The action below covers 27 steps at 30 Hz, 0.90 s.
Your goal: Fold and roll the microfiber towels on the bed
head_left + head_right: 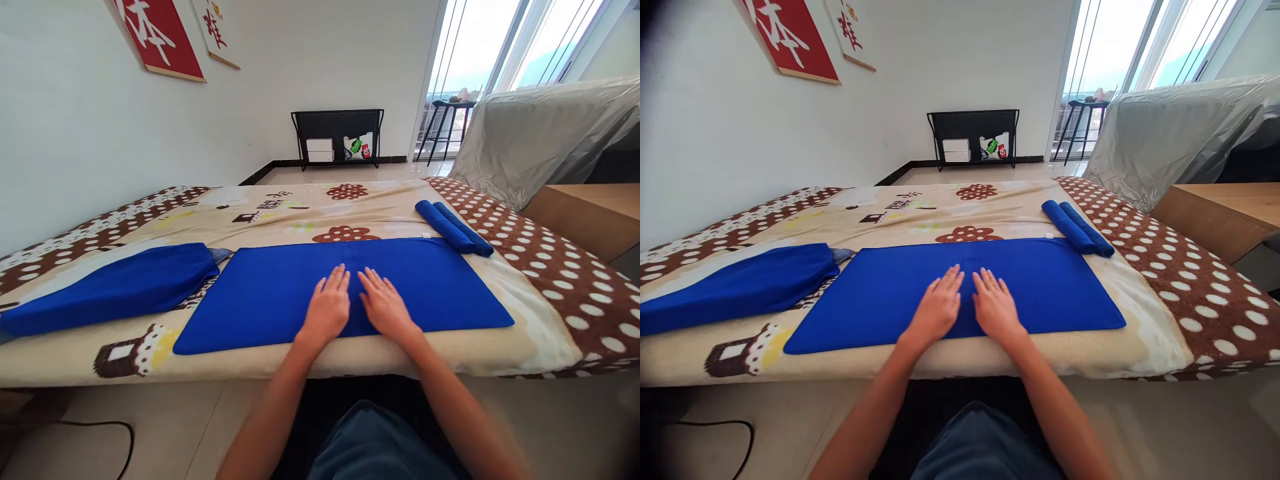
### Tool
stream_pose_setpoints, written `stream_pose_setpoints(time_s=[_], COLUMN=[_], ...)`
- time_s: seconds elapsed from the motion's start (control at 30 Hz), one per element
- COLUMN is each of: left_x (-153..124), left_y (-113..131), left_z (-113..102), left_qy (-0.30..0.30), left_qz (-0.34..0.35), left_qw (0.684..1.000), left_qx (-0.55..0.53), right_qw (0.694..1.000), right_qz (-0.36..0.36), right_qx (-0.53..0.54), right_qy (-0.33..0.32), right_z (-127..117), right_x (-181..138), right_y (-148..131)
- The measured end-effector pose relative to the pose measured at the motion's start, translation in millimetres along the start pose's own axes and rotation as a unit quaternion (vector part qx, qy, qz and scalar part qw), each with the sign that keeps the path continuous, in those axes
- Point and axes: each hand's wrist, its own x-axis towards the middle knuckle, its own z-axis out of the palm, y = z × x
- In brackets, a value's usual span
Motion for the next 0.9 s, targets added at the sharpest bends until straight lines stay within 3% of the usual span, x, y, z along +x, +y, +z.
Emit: stream_pose_setpoints(time_s=[0.1,0.2,0.33,0.47,0.57,0.63,0.73,0.83,0.9], left_x=[2,-18,-65,-127,-163,-171,-147,-83,-26], left_y=[25,3,-83,-179,-213,-214,-188,-143,-111], left_z=[28,24,-10,-35,-43,-48,-57,-61,-57], left_qy=[-0.045,-0.058,-0.033,0.065,0.092,0.100,0.125,0.111,0.068], left_qz=[-0.010,-0.037,-0.155,-0.286,-0.300,-0.321,-0.334,-0.251,-0.148], left_qw=[0.999,0.998,0.987,0.951,0.944,0.935,0.925,0.953,0.983], left_qx=[0.001,0.008,0.039,0.096,0.106,0.113,0.132,0.125,0.082], right_qw=[1.000,0.999,0.991,0.964,0.962,0.963,0.956,0.957,0.973], right_qz=[0.002,0.032,0.128,0.238,0.237,0.226,0.230,0.189,0.124], right_qx=[0.000,-0.011,-0.042,-0.108,-0.124,-0.123,-0.131,-0.114,-0.079], right_qy=[-0.020,-0.025,0.001,0.044,0.061,0.074,0.131,0.189,0.176], right_z=[24,22,-5,-30,-36,-37,-40,-42,-40], right_x=[-4,-15,-42,-98,-139,-153,-149,-120,-98], right_y=[-23,-6,64,161,215,230,213,156,103])
